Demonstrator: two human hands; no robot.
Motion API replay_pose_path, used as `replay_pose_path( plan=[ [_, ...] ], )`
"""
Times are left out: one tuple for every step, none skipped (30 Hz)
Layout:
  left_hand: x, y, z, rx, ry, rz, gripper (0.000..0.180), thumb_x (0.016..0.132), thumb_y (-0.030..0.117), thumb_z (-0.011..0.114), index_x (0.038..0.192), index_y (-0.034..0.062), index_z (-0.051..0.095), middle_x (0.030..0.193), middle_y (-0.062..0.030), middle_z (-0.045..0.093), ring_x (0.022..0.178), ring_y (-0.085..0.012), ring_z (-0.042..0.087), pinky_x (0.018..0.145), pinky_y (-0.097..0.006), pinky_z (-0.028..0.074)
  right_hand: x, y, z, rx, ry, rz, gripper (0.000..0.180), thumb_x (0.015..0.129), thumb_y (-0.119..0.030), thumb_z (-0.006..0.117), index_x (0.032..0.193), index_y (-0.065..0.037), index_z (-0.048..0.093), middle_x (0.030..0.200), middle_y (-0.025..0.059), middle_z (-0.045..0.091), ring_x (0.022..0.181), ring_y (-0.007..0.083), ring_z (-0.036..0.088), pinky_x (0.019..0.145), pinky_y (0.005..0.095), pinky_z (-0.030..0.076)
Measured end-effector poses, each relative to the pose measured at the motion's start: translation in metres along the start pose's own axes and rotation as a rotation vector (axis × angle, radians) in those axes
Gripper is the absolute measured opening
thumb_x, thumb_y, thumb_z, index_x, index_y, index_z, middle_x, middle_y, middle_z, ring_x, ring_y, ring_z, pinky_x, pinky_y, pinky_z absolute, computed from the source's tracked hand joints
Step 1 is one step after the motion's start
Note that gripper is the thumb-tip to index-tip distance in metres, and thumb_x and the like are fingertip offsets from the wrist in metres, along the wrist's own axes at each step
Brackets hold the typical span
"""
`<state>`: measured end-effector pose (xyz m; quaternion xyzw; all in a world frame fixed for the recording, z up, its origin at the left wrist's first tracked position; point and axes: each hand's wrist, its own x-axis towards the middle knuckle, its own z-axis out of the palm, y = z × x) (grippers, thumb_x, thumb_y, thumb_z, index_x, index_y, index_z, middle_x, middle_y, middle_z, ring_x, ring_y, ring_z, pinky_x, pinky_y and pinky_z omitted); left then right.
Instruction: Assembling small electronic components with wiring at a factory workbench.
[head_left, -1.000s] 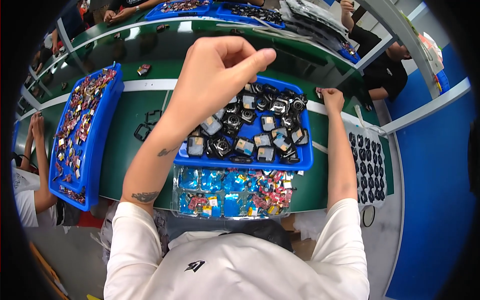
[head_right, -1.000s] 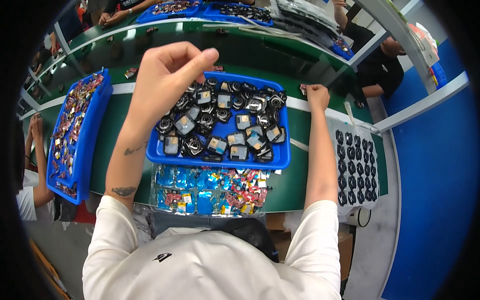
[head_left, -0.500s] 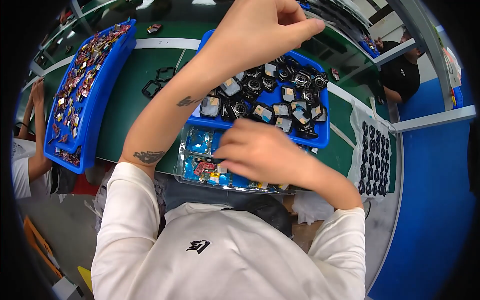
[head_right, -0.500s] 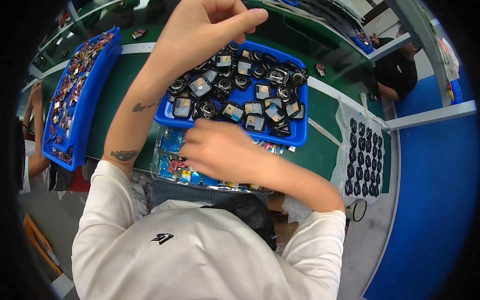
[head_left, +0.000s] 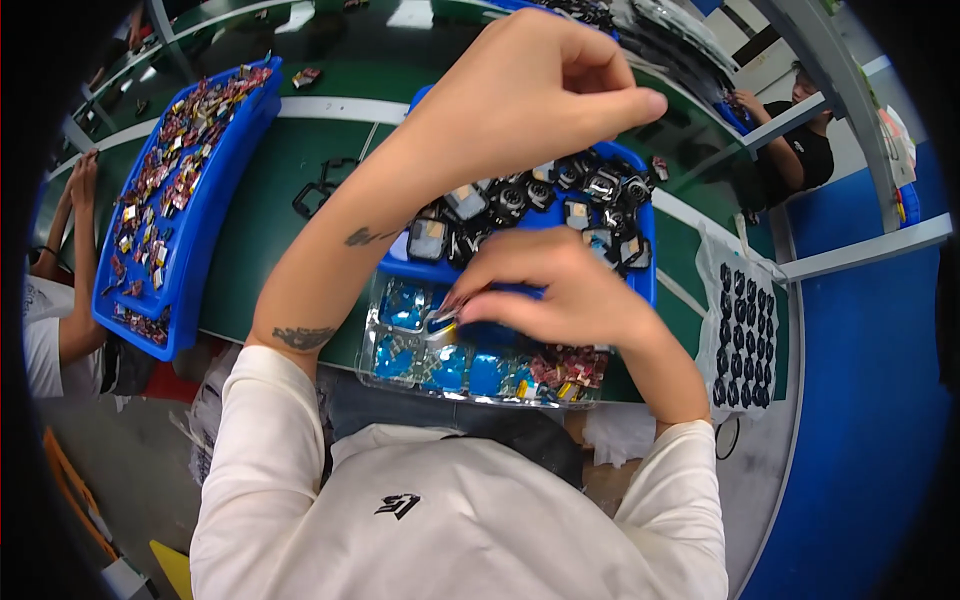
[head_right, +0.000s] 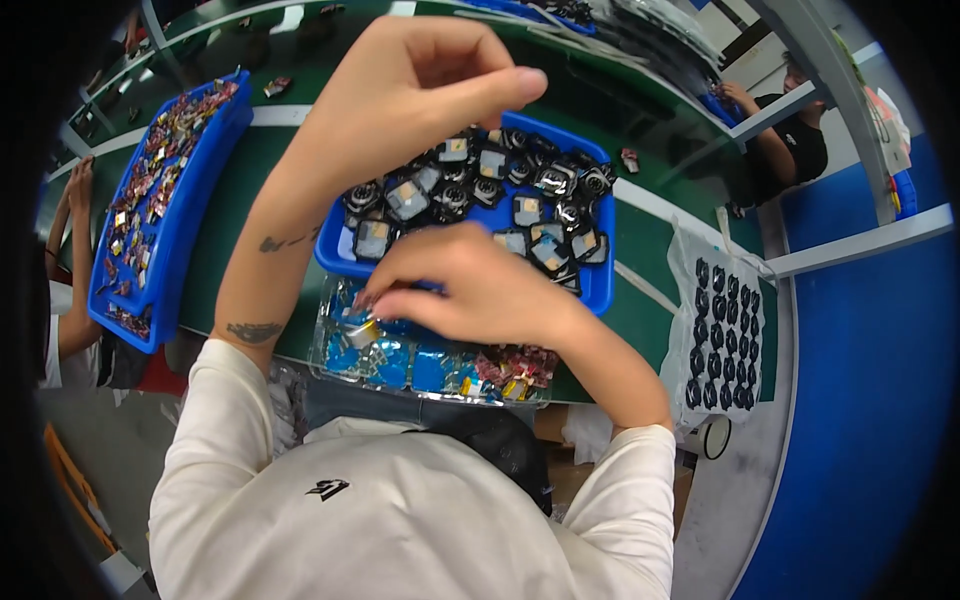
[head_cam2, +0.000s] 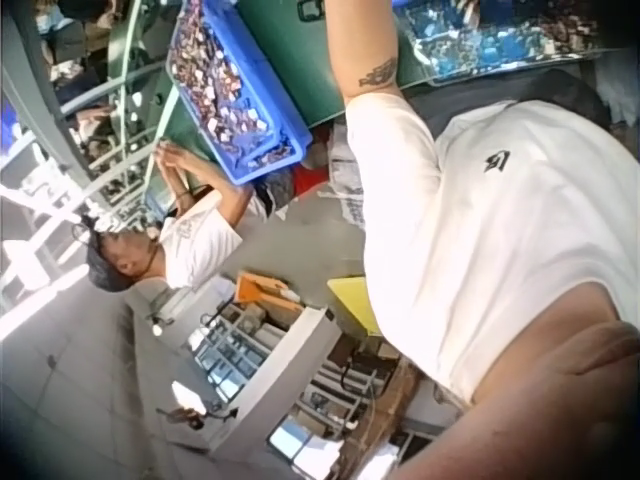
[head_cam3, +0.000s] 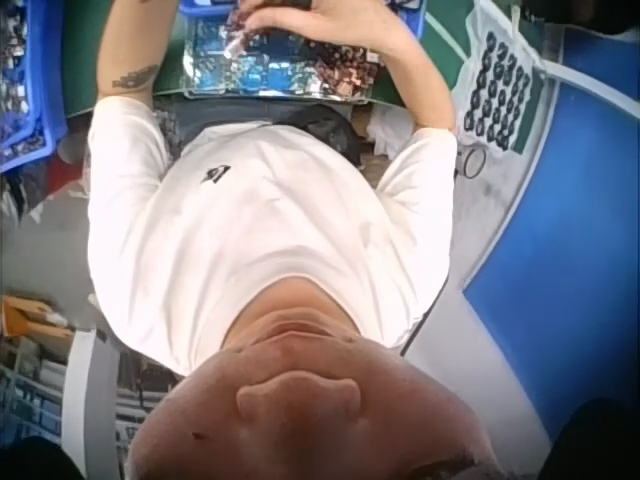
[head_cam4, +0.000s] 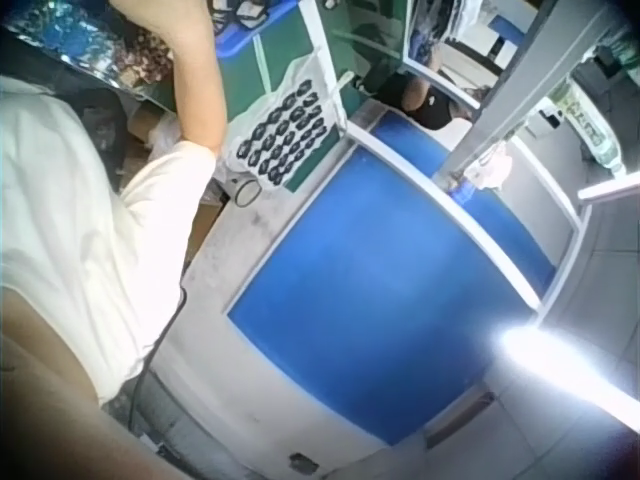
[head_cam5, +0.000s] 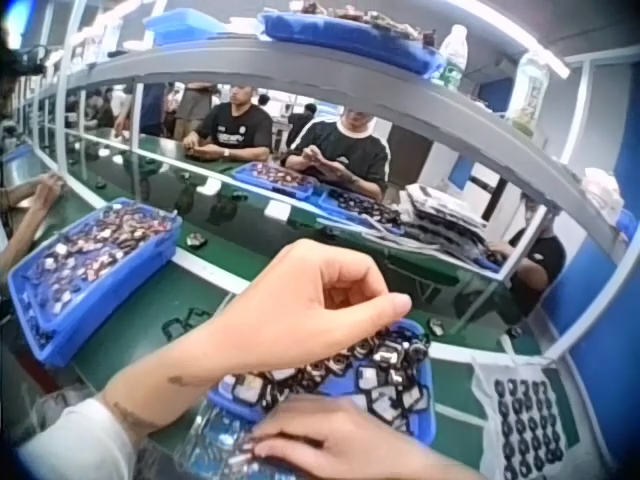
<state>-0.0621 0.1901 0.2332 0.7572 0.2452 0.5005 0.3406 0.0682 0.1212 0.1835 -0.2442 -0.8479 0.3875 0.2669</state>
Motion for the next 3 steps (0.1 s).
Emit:
replay_pose_path(
  plan=[
    [0.0, 0.001, -0.004, -0.001, -0.028, 0.018, 0.024, 0.083, 0.022, 0.071, 0.074, 0.0008, 0.064, 0.064, 0.0, 0.06, 0.063, -0.0046, 0.056, 0.057, -0.019, 0.043, 0.002, -0.004, -0.014, 0.018, 0.087, -0.017, 0.009, 0.076, -0.007, 0.071, 0.082, -0.001, 0.07, 0.076, 0.0097, 0.068, 0.068, 0.0213, 0.066, 0.065, 0.0313, 0.051],
    [-0.002, 0.002, -0.008, -0.005, -0.055, 0.084, 0.023, 0.084, 0.021, 0.069, 0.075, 0.0008, 0.064, 0.065, -0.0005, 0.061, 0.062, -0.0048, 0.055, 0.057, -0.019, 0.043, 0.004, -0.007, -0.03, -0.069, 0.139, -0.086, 0.007, 0.076, -0.005, 0.07, 0.082, 0.0, 0.071, 0.078, 0.0107, 0.069, 0.069, 0.0195, 0.065, 0.068, 0.0312, 0.051],
    [-0.002, 0.004, -0.011, 0.042, -0.083, 0.059, 0.019, 0.084, 0.021, 0.069, 0.08, 0.0016, 0.067, 0.068, -0.0007, 0.062, 0.064, -0.0058, 0.056, 0.058, -0.02, 0.044, 0.001, -0.013, -0.044, -0.032, 0.195, -0.001, 0.008, 0.076, -0.004, 0.07, 0.084, -0.003, 0.072, 0.08, 0.0095, 0.07, 0.071, 0.0221, 0.067, 0.068, 0.0315, 0.052]
  ],
)
